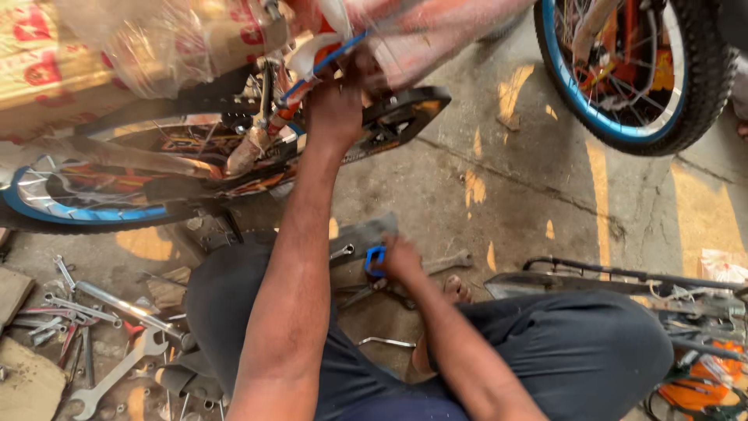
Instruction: The person attaches a blue pedal to the bicycle crank arm using a wrench, then removes protective bubble wrap from the seat and frame. The person is sitting on the ground during the task.
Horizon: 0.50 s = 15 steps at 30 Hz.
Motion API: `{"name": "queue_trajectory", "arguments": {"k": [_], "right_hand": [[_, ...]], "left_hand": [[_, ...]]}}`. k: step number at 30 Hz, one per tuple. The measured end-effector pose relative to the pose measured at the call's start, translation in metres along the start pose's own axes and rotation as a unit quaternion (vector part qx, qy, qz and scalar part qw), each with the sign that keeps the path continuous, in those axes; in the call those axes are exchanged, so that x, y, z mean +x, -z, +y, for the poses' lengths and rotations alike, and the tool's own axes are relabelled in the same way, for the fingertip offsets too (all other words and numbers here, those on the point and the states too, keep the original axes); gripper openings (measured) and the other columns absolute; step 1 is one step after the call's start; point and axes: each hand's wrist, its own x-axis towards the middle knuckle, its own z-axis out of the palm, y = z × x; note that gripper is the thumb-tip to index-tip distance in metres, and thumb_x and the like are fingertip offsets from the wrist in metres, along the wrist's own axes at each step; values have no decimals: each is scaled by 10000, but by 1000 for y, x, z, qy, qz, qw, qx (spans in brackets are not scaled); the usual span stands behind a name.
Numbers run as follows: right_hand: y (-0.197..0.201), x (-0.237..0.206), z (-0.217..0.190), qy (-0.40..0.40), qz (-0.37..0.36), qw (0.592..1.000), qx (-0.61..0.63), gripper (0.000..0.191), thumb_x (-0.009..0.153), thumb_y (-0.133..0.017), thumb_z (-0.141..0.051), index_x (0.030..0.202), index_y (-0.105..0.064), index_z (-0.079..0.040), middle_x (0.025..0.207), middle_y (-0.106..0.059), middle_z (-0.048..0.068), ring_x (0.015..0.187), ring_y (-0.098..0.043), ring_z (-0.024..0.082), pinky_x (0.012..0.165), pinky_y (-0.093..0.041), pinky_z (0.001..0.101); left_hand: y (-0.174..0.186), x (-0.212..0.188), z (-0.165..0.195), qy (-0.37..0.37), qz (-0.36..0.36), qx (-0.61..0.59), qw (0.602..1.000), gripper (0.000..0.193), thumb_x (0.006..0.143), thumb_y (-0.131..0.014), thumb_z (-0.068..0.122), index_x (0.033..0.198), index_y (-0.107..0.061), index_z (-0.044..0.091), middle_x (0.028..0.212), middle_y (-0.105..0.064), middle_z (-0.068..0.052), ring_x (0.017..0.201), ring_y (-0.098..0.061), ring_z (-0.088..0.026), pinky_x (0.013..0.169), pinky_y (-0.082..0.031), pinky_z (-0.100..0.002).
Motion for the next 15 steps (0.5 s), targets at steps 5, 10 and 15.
{"name": "queue_trajectory", "arguments": {"k": [5,10,15], "right_hand": [[-18,-13,0,6,140,988,71,650,776,-676,-183,1408,-535,-132,1266,-606,238,1152,-587,470,955,-512,560],[-21,-22,-1,-76,123,978,153,475,803,-642,-155,1268,-608,-67,1117,-678,266,1069,-638,469,917,-532,550],[-4,-24,-4,-132,103,971,168,291,778,-663,-145,1061,-702,-91,1038,-698,225,995,-669,446,866,-539,538]], "left_hand": [[16,-22,-3,115,24,-174,978,369,1013,-622,275,1266,-592,9,1032,-712,-234,970,-684,-422,851,-528,-502],[22,-51,0,80,64,-138,985,258,960,-633,184,1153,-698,26,1092,-734,-200,996,-706,-394,869,-544,-469],[18,-61,20,176,-23,-132,975,217,995,-581,232,1023,-727,73,981,-748,-142,853,-746,-332,781,-580,-433]]}}
